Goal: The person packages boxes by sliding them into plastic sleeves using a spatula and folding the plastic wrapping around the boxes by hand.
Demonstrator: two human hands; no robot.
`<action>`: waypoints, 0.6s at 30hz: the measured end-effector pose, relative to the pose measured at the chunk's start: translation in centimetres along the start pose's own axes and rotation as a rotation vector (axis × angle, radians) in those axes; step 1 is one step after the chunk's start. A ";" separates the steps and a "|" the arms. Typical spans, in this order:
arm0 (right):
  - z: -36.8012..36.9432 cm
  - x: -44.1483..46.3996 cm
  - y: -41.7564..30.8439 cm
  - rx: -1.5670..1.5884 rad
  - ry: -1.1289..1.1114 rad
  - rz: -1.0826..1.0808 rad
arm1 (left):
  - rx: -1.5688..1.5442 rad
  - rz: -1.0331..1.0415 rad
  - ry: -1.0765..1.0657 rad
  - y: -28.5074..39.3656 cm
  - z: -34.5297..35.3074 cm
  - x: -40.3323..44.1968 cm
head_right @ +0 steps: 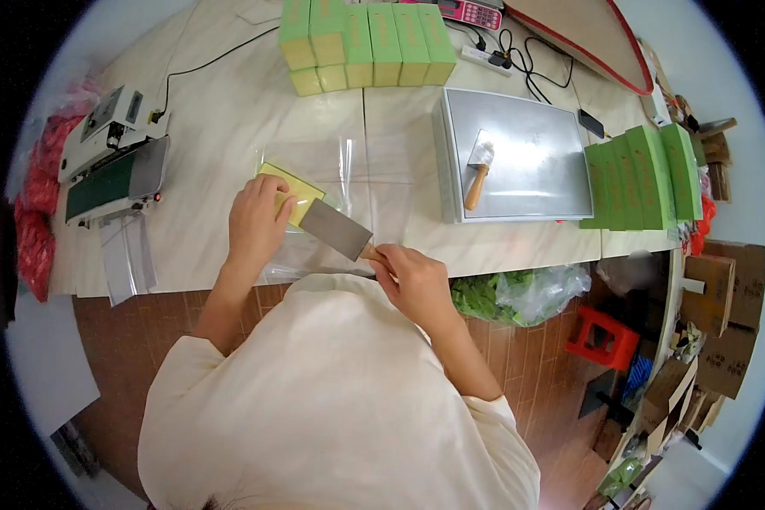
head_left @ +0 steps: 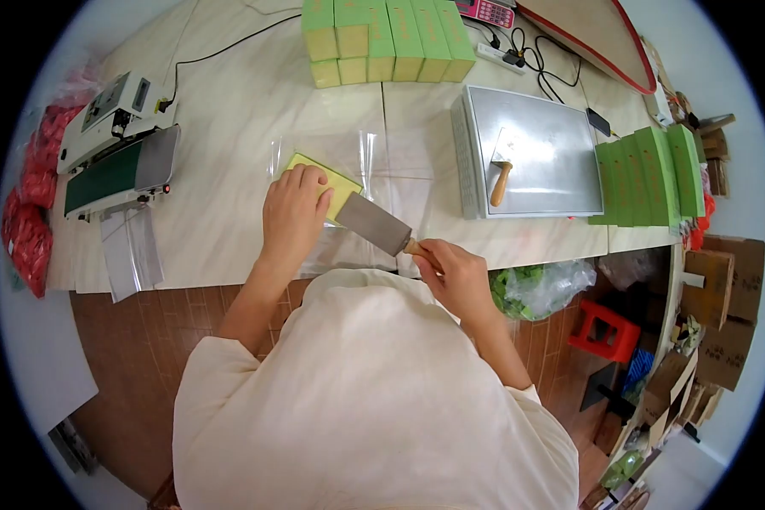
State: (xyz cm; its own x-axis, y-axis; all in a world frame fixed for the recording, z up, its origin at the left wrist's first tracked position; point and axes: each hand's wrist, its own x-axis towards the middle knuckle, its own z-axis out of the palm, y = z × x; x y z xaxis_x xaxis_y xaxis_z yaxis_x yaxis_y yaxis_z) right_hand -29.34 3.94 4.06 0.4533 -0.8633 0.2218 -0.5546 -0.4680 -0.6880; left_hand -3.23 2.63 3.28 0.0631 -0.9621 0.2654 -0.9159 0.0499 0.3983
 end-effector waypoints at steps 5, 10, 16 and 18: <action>0.9 1.3 -0.8 -0.054 -0.019 -0.033 | -0.108 0.206 -0.060 -0.5 -1.8 -0.1; 2.1 3.0 -1.1 -0.130 -0.022 -0.131 | 0.045 0.355 -0.344 -1.7 -3.6 0.5; 2.5 3.9 -1.2 -0.159 -0.041 -0.191 | -0.182 0.466 -0.222 -4.6 -4.4 1.4; 2.5 3.9 -1.1 -0.161 -0.059 -0.199 | -0.194 0.494 -0.204 -4.8 -4.1 2.0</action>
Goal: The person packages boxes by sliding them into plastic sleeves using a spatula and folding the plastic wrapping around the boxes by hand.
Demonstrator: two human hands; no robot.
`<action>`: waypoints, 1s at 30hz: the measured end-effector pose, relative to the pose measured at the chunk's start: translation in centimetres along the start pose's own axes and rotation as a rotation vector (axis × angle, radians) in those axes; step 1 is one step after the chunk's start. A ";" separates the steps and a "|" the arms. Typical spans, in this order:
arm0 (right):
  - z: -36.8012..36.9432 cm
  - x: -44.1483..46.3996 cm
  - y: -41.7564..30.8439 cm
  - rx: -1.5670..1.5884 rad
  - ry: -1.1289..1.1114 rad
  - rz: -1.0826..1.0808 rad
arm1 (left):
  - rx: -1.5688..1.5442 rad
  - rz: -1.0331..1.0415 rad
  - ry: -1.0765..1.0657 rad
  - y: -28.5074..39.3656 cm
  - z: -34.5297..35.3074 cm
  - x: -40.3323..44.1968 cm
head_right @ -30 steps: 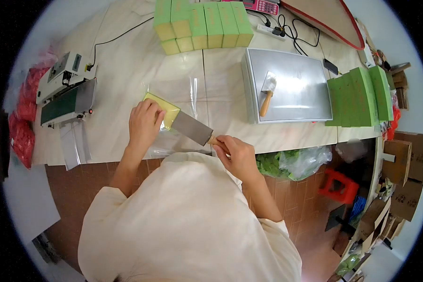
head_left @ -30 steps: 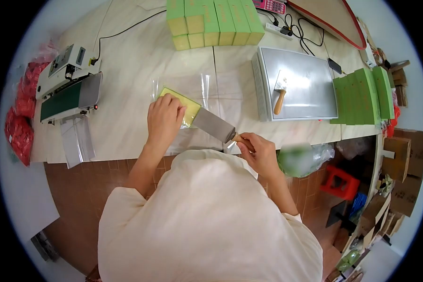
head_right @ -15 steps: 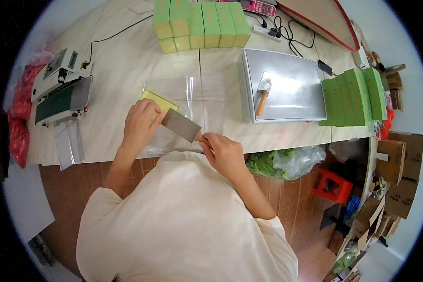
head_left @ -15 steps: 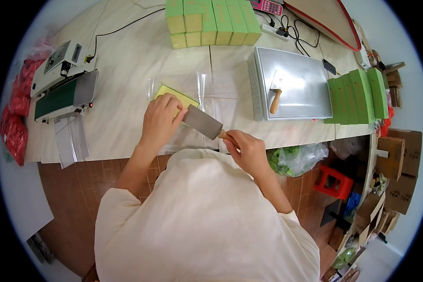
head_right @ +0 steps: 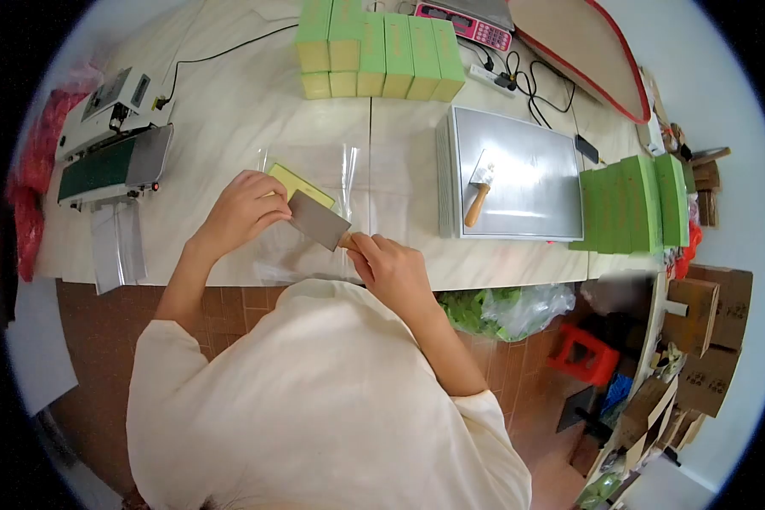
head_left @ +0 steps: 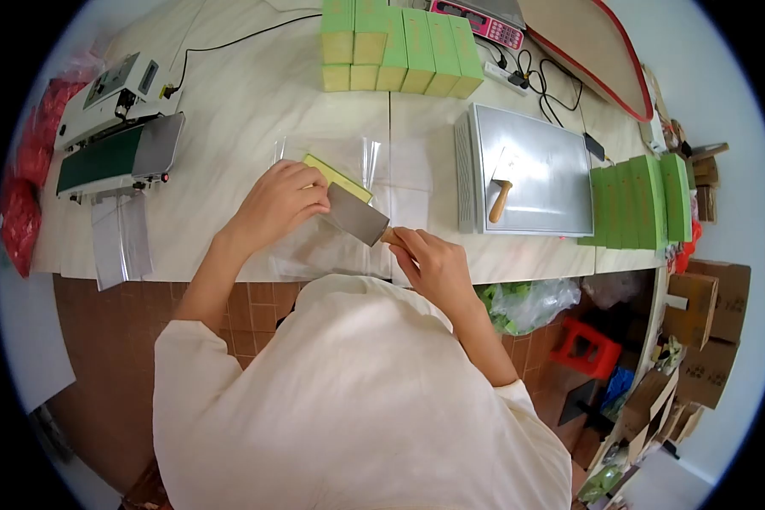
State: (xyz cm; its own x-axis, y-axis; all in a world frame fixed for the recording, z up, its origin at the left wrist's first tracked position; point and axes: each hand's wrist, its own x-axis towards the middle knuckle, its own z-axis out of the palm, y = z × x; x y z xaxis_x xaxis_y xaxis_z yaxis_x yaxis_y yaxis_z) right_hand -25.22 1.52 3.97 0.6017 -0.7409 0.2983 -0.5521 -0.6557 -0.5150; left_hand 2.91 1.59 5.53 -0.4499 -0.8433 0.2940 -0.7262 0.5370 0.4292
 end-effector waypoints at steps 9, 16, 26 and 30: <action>-0.8 -0.2 0.2 0.029 -0.069 0.033 | -0.006 0.038 0.008 -1.4 1.0 1.4; -3.1 -3.1 0.7 0.066 -0.083 0.146 | -0.014 0.029 0.029 -2.0 1.7 1.3; -2.1 -2.7 -1.5 0.249 -0.068 0.239 | 0.121 -0.050 -0.053 -2.5 2.8 2.3; -1.2 -1.5 -2.0 0.168 -0.083 0.182 | 0.078 -0.030 0.013 -2.6 3.0 2.2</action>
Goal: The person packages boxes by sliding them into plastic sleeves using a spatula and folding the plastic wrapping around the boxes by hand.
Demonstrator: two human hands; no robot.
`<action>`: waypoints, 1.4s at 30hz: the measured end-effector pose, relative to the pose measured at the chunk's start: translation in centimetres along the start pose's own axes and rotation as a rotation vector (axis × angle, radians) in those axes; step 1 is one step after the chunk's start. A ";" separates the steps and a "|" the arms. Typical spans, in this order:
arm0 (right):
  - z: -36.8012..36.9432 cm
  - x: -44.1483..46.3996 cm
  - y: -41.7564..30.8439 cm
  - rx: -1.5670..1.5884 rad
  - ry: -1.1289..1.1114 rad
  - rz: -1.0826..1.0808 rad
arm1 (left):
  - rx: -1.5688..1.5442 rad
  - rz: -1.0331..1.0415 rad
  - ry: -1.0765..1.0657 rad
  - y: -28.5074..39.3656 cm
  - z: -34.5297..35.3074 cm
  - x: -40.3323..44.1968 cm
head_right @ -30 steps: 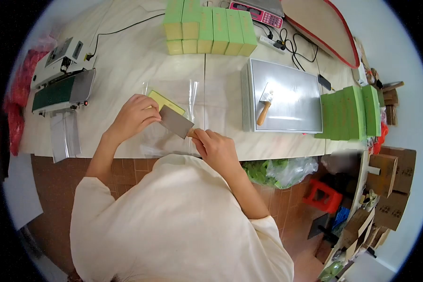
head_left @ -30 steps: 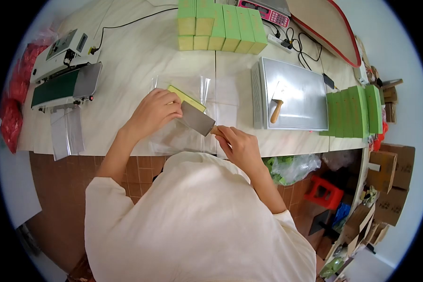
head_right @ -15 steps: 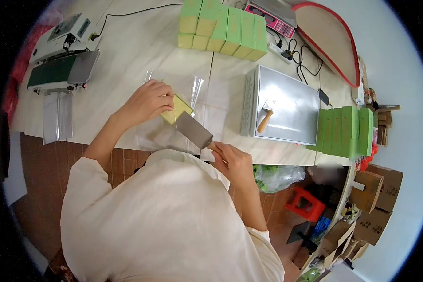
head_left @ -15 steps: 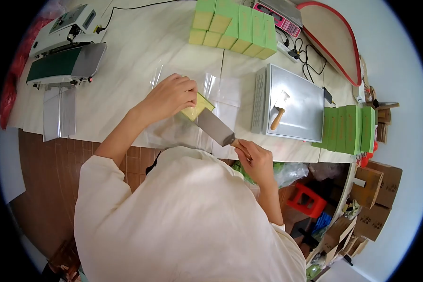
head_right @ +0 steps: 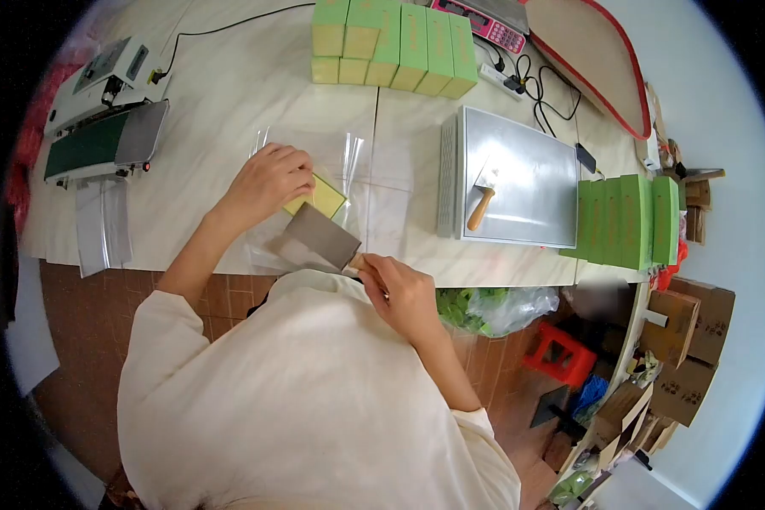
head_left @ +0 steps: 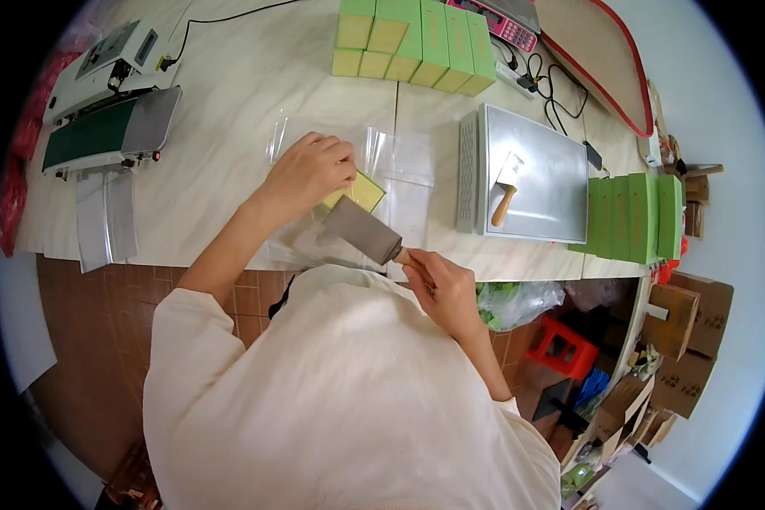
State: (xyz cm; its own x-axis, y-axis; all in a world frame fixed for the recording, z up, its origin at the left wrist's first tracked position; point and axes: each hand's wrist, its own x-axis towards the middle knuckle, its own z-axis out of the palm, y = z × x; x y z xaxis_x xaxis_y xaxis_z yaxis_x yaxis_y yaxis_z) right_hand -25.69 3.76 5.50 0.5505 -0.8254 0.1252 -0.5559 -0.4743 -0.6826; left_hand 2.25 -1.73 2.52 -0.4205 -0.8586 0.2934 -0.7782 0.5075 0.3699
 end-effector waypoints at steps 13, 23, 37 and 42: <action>0.1 1.5 0.8 -0.108 0.073 0.059 | 0.033 -0.007 0.095 0.6 -0.3 -0.2; 0.4 2.4 1.0 -0.079 0.073 0.057 | 0.088 -0.044 0.126 2.3 -0.8 2.4; 0.1 2.9 1.4 -0.181 0.084 0.090 | 0.018 0.131 -0.024 0.5 -0.7 0.9; -0.2 3.4 1.2 -0.173 0.073 0.087 | 0.027 0.121 -0.004 0.5 -0.4 -0.2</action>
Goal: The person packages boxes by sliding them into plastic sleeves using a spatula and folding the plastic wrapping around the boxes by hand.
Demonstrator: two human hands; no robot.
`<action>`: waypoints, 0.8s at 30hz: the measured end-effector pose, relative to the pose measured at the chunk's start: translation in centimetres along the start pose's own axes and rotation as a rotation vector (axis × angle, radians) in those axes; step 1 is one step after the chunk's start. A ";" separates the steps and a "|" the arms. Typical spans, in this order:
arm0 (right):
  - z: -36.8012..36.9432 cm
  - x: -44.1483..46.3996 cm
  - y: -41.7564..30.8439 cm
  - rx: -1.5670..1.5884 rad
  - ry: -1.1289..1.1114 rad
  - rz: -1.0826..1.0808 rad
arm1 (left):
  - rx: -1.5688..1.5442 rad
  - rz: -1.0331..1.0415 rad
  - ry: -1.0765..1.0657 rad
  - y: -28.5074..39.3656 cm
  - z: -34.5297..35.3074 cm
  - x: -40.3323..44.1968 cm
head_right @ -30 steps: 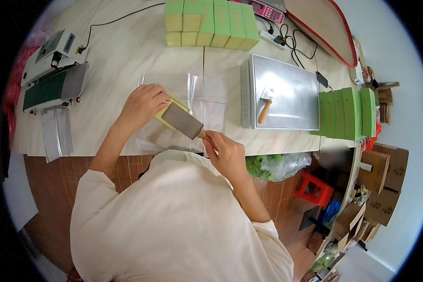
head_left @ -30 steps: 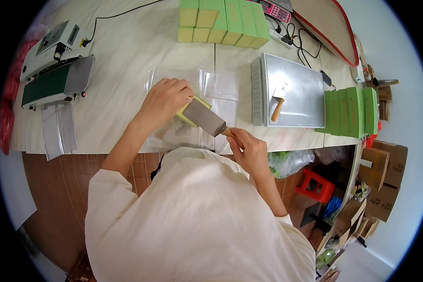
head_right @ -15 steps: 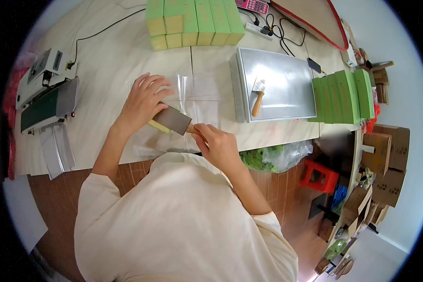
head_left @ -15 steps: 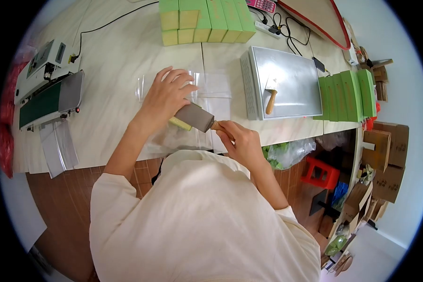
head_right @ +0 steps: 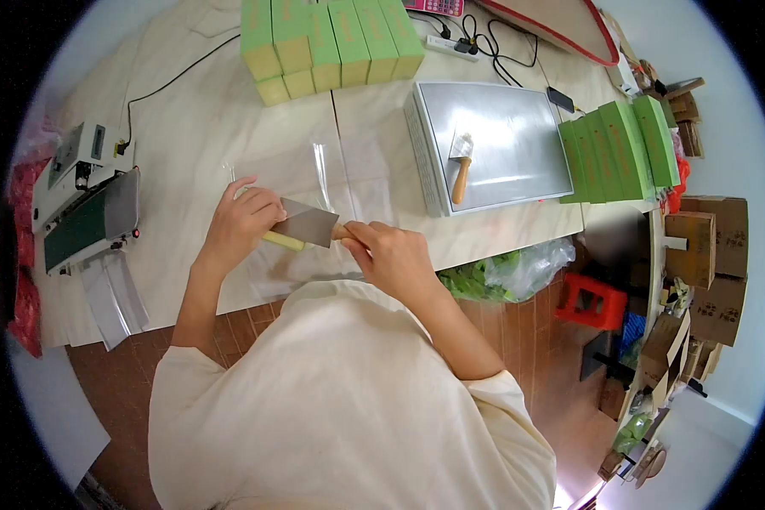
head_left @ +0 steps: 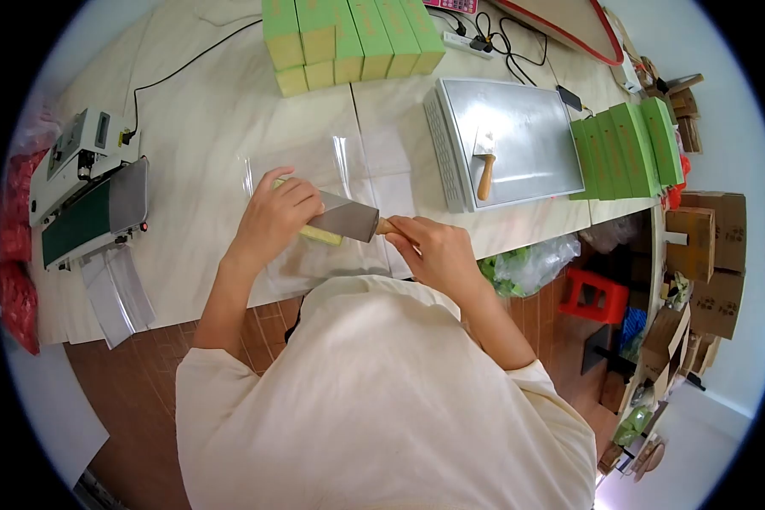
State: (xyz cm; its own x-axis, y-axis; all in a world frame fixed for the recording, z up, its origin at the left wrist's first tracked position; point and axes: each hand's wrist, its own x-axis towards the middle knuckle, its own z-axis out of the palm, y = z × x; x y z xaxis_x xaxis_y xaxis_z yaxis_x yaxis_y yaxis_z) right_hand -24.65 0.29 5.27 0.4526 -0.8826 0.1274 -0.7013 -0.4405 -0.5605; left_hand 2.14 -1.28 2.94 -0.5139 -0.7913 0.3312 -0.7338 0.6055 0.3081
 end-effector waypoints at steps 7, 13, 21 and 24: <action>-3.2 -1.5 2.9 0.309 -0.055 -0.018 | -0.114 -0.444 0.170 -0.9 -1.9 -3.2; -7.3 -2.8 11.8 0.267 0.249 0.560 | -0.593 -0.695 0.019 -3.1 2.1 -7.8; -0.3 -5.3 32.8 0.040 0.554 0.808 | -0.921 -0.666 -0.133 -4.6 4.0 -4.1; 1.1 -4.7 32.6 0.147 0.539 0.874 | -1.008 -0.719 -0.114 -5.4 5.0 -3.2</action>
State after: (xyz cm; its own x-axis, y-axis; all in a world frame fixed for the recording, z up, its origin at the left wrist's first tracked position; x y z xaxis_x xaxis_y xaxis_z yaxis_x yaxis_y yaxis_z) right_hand -49.05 -9.74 -14.49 -0.5139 -0.8568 -0.0427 -0.5759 0.3815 -0.7230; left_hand 5.54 -2.50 -4.25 -0.2097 -0.9426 -0.2599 -0.2225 -0.2129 0.9514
